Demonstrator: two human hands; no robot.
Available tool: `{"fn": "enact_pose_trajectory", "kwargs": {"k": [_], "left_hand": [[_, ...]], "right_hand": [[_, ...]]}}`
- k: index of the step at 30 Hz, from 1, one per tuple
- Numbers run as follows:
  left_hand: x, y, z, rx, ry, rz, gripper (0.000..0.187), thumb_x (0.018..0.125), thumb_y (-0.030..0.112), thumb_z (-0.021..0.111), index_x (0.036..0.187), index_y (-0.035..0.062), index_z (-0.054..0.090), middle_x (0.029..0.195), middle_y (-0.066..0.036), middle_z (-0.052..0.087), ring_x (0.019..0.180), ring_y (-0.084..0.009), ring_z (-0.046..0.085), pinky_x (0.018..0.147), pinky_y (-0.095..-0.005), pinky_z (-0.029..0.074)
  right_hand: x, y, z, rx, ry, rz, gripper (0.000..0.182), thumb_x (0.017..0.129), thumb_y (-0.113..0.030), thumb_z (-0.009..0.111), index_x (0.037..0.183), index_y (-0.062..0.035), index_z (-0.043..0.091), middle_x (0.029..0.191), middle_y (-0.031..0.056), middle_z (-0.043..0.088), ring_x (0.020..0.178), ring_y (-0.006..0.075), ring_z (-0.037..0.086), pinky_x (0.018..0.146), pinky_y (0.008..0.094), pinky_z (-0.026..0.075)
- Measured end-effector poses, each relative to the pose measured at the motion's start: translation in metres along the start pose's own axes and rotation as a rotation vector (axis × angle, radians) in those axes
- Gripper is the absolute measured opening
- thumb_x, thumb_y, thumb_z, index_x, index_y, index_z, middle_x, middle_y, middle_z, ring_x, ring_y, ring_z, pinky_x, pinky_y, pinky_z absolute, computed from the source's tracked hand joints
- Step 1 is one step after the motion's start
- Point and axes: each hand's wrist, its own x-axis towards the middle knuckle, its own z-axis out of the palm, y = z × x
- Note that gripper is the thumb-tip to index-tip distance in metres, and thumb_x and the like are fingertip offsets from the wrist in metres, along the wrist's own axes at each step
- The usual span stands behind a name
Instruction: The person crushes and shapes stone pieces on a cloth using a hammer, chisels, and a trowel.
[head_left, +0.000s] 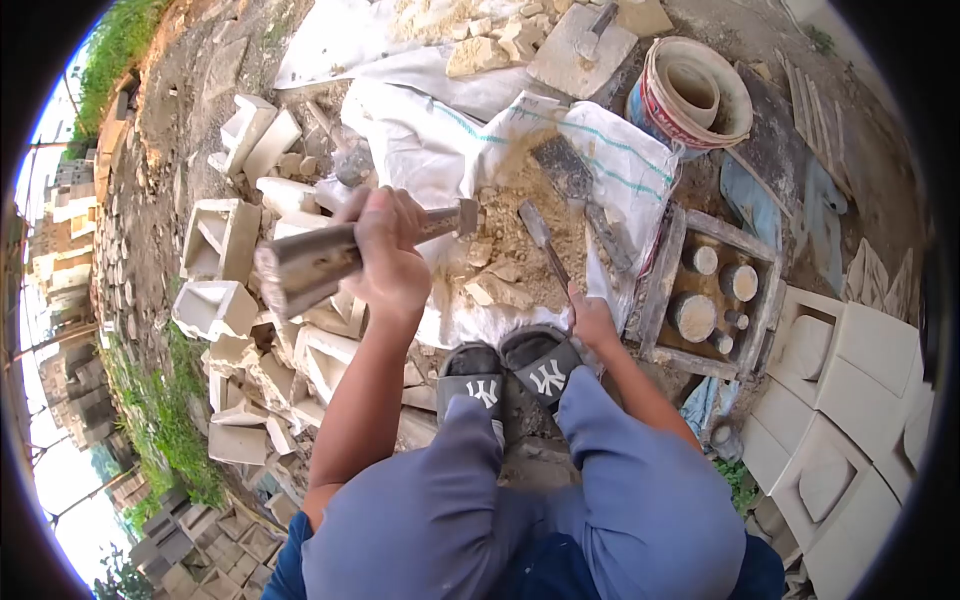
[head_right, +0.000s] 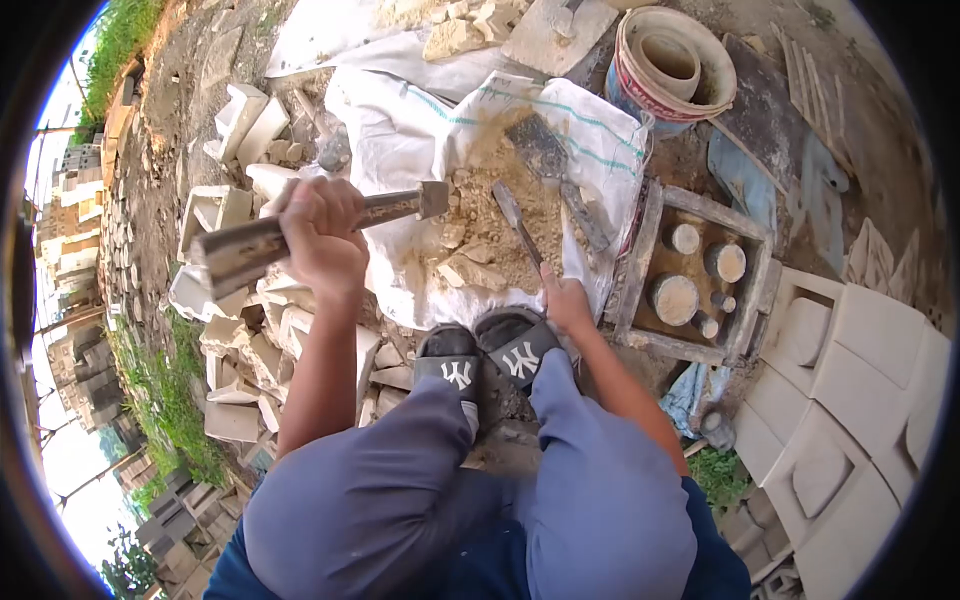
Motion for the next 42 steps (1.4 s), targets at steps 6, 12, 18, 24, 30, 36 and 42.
{"fn": "enact_pose_trajectory", "kwargs": {"k": [6,12,18,24,30,36,42], "left_hand": [[0.01,-0.014,0.003,0.077,0.138,-0.236,0.03,0.097,0.012,0.047,0.069,0.0092,0.037,0.06,0.003,0.034,0.053,-0.0079,0.031,0.052,-0.0268,0.027],[0.014,-0.037,0.007,0.006,0.112,-0.195,0.028,0.096,0.01,0.047,0.071,0.0082,0.035,0.057,0.004,0.032,0.052,-0.0078,0.03,0.052,-0.0256,0.027],[0.003,-0.06,-0.014,0.35,-0.049,-0.061,0.03,0.096,0.012,0.048,0.068,0.0057,0.04,0.064,0.001,0.04,0.059,-0.0093,0.037,0.052,-0.0282,0.031],[0.009,-0.022,-0.002,-0.149,-0.121,-0.053,0.029,0.097,0.017,0.051,0.071,0.008,0.045,0.06,0.003,0.04,0.056,-0.0071,0.038,0.051,-0.0257,0.032],[0.008,-0.042,0.01,0.086,0.222,-0.216,0.03,0.096,0.014,0.049,0.069,0.0014,0.044,0.066,-0.003,0.046,0.057,-0.0109,0.039,0.052,-0.029,0.034],[0.023,-0.042,0.006,0.319,0.043,-0.126,0.036,0.095,0.01,0.047,0.062,0.0074,0.035,0.059,0.001,0.038,0.052,-0.0101,0.032,0.051,-0.0277,0.028],[0.003,-0.054,0.004,-0.029,0.205,-0.226,0.025,0.095,0.011,0.049,0.072,0.0078,0.04,0.055,0.003,0.035,0.051,-0.0078,0.032,0.049,-0.0255,0.03]], "right_hand": [[0.004,-0.017,-0.007,0.205,-0.129,0.161,0.076,0.096,-0.066,0.046,0.055,-0.0032,0.057,0.044,0.007,0.049,0.032,0.0182,0.046,0.034,0.0335,0.035],[-0.003,-0.018,-0.003,0.217,-0.124,0.106,0.073,0.096,-0.066,0.046,0.059,-0.0032,0.056,0.041,0.0047,0.043,0.028,0.0164,0.04,0.03,0.0321,0.029],[-0.004,-0.011,-0.005,0.254,-0.096,0.146,0.073,0.096,-0.065,0.046,0.059,-0.0028,0.056,0.041,0.0049,0.042,0.028,0.017,0.039,0.03,0.0328,0.028],[0.004,-0.003,-0.004,0.259,-0.095,0.144,0.075,0.095,-0.067,0.046,0.058,-0.0027,0.055,0.04,0.0051,0.041,0.027,0.0173,0.038,0.03,0.0329,0.028],[0.003,-0.01,-0.004,0.164,-0.089,0.137,0.076,0.095,-0.068,0.046,0.058,-0.003,0.056,0.041,0.0047,0.042,0.03,0.0171,0.04,0.032,0.0333,0.03],[0.005,-0.014,-0.001,0.221,-0.078,0.135,0.076,0.094,-0.069,0.046,0.058,-0.0031,0.057,0.041,0.0044,0.042,0.03,0.0172,0.04,0.032,0.0329,0.029],[-0.002,-0.007,-0.002,0.242,-0.059,0.141,0.076,0.094,-0.069,0.047,0.057,-0.0036,0.057,0.042,0.0038,0.043,0.03,0.0165,0.041,0.032,0.0324,0.029]]}}
